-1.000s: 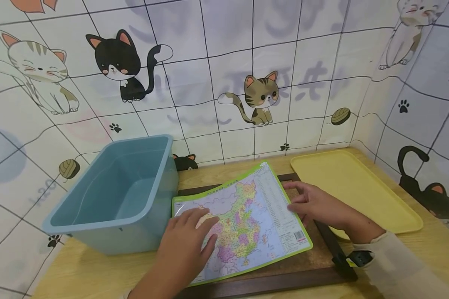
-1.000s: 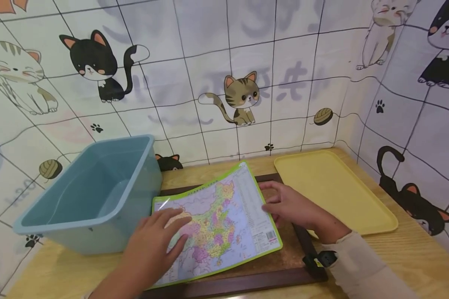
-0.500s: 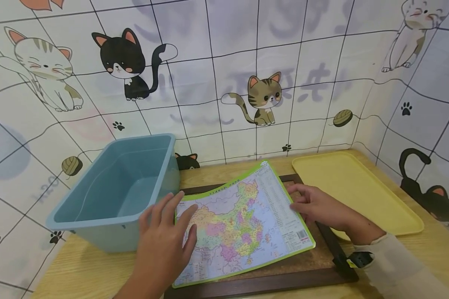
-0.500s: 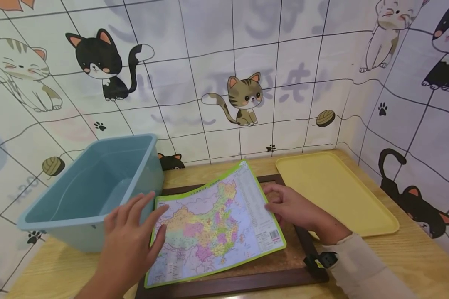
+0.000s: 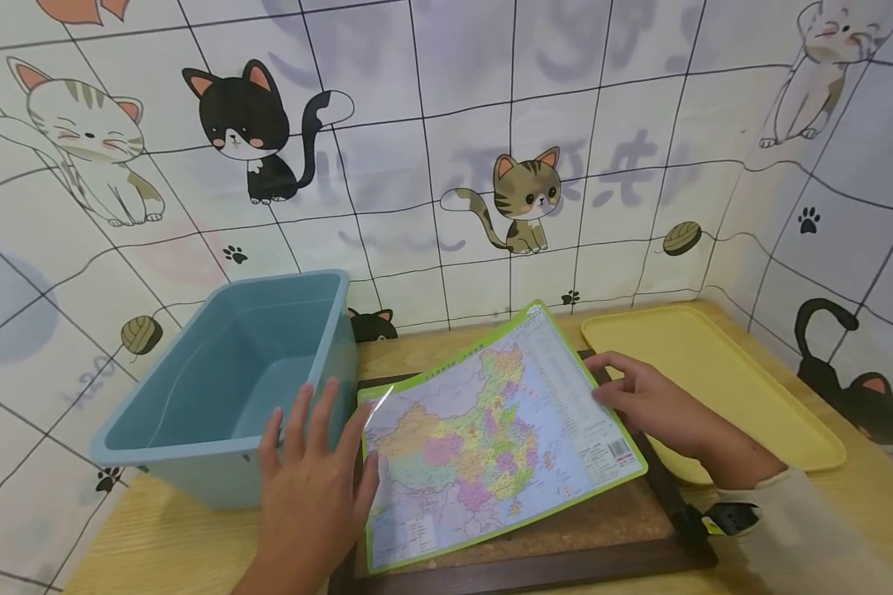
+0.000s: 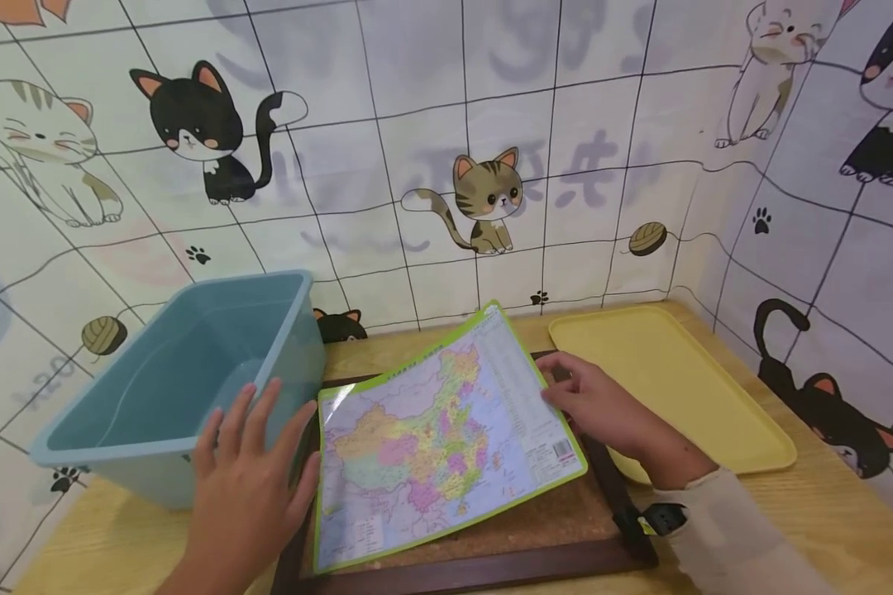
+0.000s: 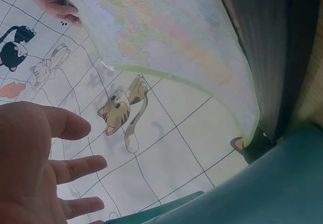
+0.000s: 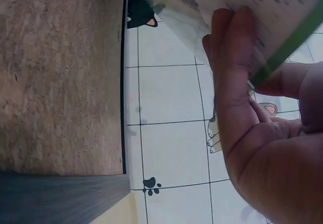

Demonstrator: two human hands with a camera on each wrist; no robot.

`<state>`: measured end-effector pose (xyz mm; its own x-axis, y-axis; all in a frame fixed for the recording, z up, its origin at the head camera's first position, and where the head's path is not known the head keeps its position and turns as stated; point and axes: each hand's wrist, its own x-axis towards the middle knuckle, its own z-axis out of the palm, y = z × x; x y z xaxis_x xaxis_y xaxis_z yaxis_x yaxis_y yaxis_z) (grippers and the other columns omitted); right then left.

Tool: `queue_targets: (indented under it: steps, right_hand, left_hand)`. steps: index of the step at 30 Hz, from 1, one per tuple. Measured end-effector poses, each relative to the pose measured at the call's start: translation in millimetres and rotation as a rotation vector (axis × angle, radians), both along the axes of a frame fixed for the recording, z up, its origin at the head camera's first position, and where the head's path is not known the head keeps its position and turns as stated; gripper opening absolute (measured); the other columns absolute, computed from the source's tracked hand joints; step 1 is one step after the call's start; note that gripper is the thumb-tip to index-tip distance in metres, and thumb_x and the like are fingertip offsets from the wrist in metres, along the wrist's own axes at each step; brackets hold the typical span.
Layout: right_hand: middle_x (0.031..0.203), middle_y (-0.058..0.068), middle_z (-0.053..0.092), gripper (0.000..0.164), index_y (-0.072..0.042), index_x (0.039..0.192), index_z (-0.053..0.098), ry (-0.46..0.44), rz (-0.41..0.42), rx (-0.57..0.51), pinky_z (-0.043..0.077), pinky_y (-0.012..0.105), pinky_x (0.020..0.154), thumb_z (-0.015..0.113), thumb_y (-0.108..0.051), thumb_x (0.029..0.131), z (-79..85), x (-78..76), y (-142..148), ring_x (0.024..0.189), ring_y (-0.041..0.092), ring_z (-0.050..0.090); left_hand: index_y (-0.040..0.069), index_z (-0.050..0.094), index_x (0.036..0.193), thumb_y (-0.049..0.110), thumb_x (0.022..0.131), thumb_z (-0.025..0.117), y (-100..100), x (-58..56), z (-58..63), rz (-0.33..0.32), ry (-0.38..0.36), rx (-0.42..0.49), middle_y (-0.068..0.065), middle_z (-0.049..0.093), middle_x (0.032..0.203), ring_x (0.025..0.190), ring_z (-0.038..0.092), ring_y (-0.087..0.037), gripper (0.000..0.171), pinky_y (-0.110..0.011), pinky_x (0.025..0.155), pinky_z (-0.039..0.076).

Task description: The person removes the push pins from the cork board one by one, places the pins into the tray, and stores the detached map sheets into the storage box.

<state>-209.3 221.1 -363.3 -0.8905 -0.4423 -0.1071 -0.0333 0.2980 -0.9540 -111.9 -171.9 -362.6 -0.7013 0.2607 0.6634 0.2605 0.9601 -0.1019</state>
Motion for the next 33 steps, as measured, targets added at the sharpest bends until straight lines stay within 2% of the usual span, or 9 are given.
queue_targets:
  steps: [5,8,15,22,25,30,33]
  right_hand:
    - [0.112,0.021,0.069,0.041,-0.003,0.143,0.036,0.037,-0.044,-0.005,0.059,0.042,0.069,0.048,-0.018,0.106,7.8,3.0,2.2,0.085,0.028,0.072]
    - [0.109,0.017,0.071,0.041,-0.006,0.143,0.036,0.054,-0.070,-0.020,0.060,0.041,0.069,0.048,-0.020,0.106,10.1,3.4,1.9,0.083,0.027,0.073]
    - [0.101,-0.001,0.074,0.042,-0.014,0.145,0.035,0.159,-0.169,-0.041,0.061,0.040,0.063,0.046,-0.027,0.107,20.3,6.1,7.8,0.077,0.028,0.075]
    - [0.103,-0.014,0.074,0.044,-0.016,0.149,0.036,0.240,-0.268,-0.052,0.060,0.034,0.062,0.044,-0.029,0.108,40.1,4.8,8.8,0.078,0.020,0.075]
    - [0.105,-0.020,0.070,0.050,-0.016,0.153,0.031,0.255,-0.322,-0.023,0.061,0.032,0.066,0.043,-0.033,0.108,49.6,3.9,6.3,0.081,0.017,0.075]
    - [0.107,-0.018,0.067,0.051,-0.017,0.155,0.030,0.319,-0.384,0.016,0.060,0.032,0.065,0.042,-0.033,0.108,63.0,2.3,-0.1,0.080,0.014,0.074]
    - [0.114,-0.012,0.066,0.051,-0.020,0.155,0.031,0.350,-0.424,-0.001,0.060,0.029,0.067,0.042,-0.034,0.107,70.6,2.1,-6.2,0.082,0.011,0.073]
  left_hand:
    - [0.011,0.061,0.133,0.042,0.102,0.026,-3.2,-0.5,-1.3,0.008,0.033,0.003,-0.024,0.045,0.148,0.139,0.037,-0.045,0.056,-0.063,0.107,0.027]
    - [0.010,0.059,0.135,0.044,0.103,0.021,-5.0,-0.4,-0.7,0.017,0.030,-0.001,-0.024,0.045,0.148,0.138,0.038,-0.045,0.060,-0.061,0.106,0.029]
    - [0.013,0.056,0.139,0.041,0.096,0.039,-6.3,-1.9,0.7,0.023,0.015,-0.015,-0.022,0.047,0.147,0.137,0.040,-0.043,0.054,-0.059,0.107,0.030]
    - [0.015,0.061,0.135,0.045,0.103,0.023,-5.4,-2.4,-1.2,0.014,0.019,-0.041,-0.021,0.050,0.144,0.138,0.040,-0.043,0.057,-0.058,0.108,0.030]
    - [0.015,0.061,0.135,0.044,0.102,0.025,-6.0,-2.7,-1.8,0.009,0.020,-0.045,-0.020,0.050,0.143,0.138,0.040,-0.044,0.056,-0.059,0.108,0.029]
    - [0.014,0.062,0.133,0.040,0.093,0.041,-7.9,-2.4,-3.2,0.005,0.017,-0.044,-0.020,0.051,0.142,0.138,0.039,-0.045,0.052,-0.060,0.107,0.028]
    - [0.014,0.062,0.132,0.038,0.090,0.045,-9.2,-1.8,-4.3,0.003,0.014,-0.047,-0.020,0.052,0.142,0.138,0.039,-0.045,0.051,-0.061,0.107,0.027]
